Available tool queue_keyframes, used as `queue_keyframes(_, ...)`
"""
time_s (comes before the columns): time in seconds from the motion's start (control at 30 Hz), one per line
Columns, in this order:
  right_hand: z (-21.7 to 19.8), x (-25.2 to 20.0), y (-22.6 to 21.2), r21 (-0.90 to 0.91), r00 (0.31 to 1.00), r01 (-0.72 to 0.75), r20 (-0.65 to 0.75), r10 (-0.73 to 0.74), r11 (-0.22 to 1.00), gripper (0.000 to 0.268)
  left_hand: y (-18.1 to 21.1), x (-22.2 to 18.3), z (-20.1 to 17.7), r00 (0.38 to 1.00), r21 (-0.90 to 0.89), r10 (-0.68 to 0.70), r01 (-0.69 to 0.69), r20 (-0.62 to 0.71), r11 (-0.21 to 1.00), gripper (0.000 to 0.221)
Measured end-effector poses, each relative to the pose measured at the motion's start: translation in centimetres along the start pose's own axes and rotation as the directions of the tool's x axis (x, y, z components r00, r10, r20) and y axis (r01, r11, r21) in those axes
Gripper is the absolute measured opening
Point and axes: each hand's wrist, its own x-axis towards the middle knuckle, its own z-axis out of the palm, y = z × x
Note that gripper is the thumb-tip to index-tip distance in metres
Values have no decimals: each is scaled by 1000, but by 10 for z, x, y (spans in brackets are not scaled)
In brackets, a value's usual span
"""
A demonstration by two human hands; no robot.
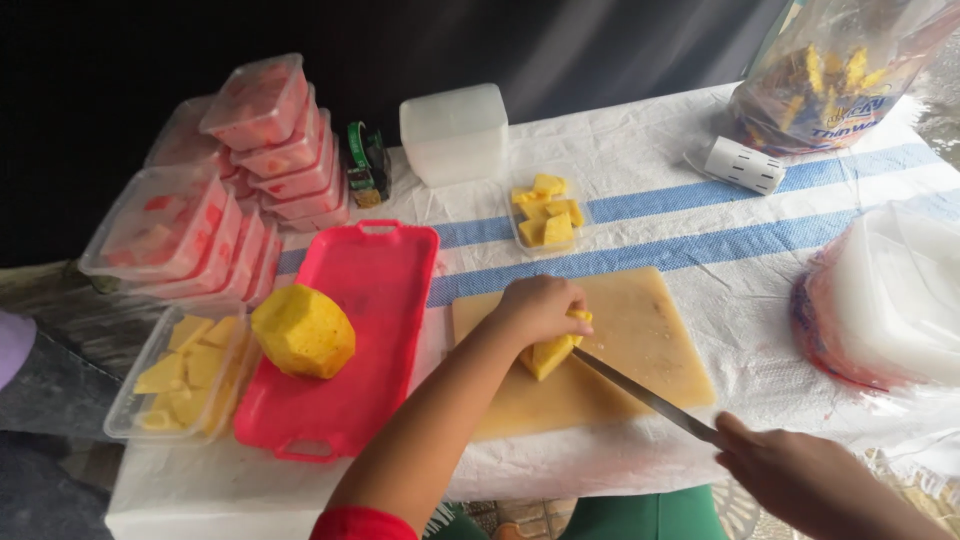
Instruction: Slicing a peeled pineapple on a cutting board and placing the pieces into plastic containers
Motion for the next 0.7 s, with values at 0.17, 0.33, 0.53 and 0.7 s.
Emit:
queue_keyframes(0.17,44,14,126,970,940,-211,168,296,123,36,-4,17,-10,992,37,7,-12,123,999,41)
queue_keyframes(0.33,6,-10,99,981,909,94,-16,416,-167,65,-20,31,-15,989,-20,15,-12,144,1000,45)
queue_keyframes(0.53,43,67,64,873,899,422,-369,236,-245,25,-29,52,-53,974,-316,-179,128,-137,940,40)
queue_keyframes(0.7,45,87,63,891,910,386,-325,258,-241,23,-42,92,-71,792,-526,-559,375,-246,763,51)
